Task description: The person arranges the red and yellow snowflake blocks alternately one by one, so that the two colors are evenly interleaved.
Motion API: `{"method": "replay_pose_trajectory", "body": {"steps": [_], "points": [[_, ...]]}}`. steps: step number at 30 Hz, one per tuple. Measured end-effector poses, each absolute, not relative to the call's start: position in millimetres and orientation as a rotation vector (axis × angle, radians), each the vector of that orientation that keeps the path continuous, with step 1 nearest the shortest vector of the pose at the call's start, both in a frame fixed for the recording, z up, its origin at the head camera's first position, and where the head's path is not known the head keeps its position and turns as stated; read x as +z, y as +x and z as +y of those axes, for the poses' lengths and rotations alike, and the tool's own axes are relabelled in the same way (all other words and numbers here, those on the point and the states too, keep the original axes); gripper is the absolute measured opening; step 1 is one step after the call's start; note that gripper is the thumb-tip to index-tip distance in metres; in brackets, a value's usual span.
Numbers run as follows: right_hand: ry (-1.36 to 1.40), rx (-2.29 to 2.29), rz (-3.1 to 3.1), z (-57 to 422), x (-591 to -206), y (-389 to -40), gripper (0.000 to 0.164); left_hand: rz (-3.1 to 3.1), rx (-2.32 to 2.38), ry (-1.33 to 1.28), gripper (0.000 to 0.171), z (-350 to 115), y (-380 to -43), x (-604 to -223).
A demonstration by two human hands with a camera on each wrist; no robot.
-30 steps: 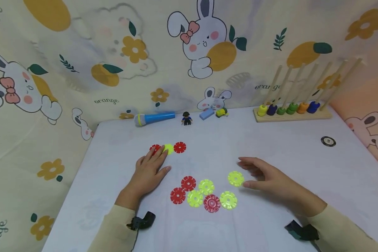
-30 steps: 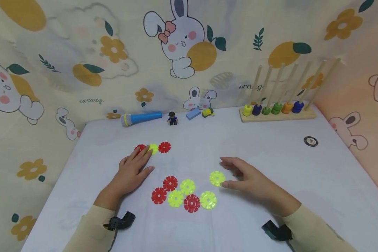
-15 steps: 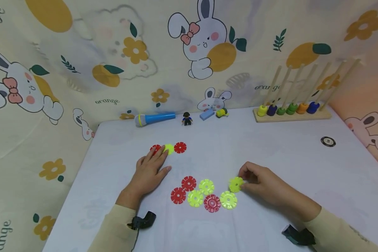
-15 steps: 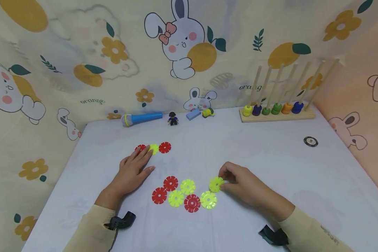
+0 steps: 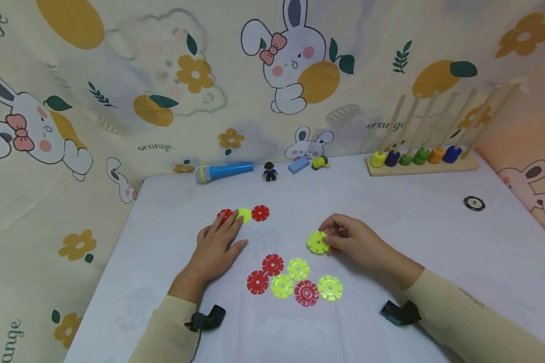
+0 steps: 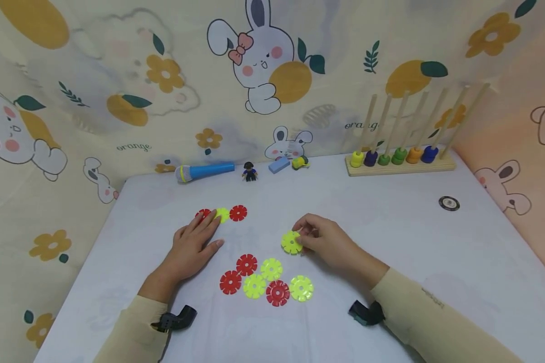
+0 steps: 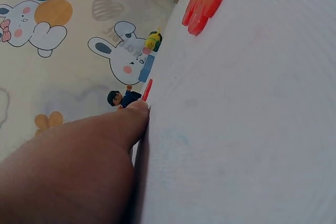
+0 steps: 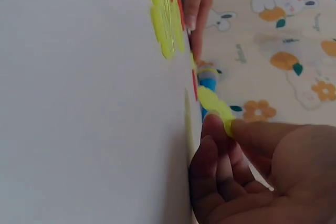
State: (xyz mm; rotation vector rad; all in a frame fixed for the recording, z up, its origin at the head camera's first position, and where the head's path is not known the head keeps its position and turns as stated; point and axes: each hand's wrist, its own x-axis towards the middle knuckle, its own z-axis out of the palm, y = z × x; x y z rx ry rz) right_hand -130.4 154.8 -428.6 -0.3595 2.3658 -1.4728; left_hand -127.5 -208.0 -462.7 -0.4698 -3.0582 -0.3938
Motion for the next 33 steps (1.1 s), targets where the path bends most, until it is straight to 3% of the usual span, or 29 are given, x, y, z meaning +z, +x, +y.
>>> {"method": "replay_pose_trajectory", "body": {"steps": [9,18,22,28,33], "points": [[-0.238,-1.501,2.364,112.6,-431.1,-179.9,0.026,-3.077,-0.400,-0.472,0.072,-205.4,-128.7,-462.8],[-0.269,-1.442,2.389,82.9,-426.4,-201.1,0.031,-3.080,-0.385,-0.463,0.073,-203.5,-128.4,-461.6],[-0.395,-1.158,2.597,78.8,-423.1,-196.9,0.037,-3.080,-0.381,-0.467,0.073,-203.2,-129.0,-461.4],[-0.840,-0.399,2.738,80.4,-419.0,-183.7,0.061,-3.084,-0.380,-0.461,0.074,-205.3,-129.3,-460.0],[-0.937,-0.247,2.713,77.8,-421.4,-178.8,0.068,-3.088,-0.370,-0.449,0.074,-207.2,-129.1,-461.7]]}}
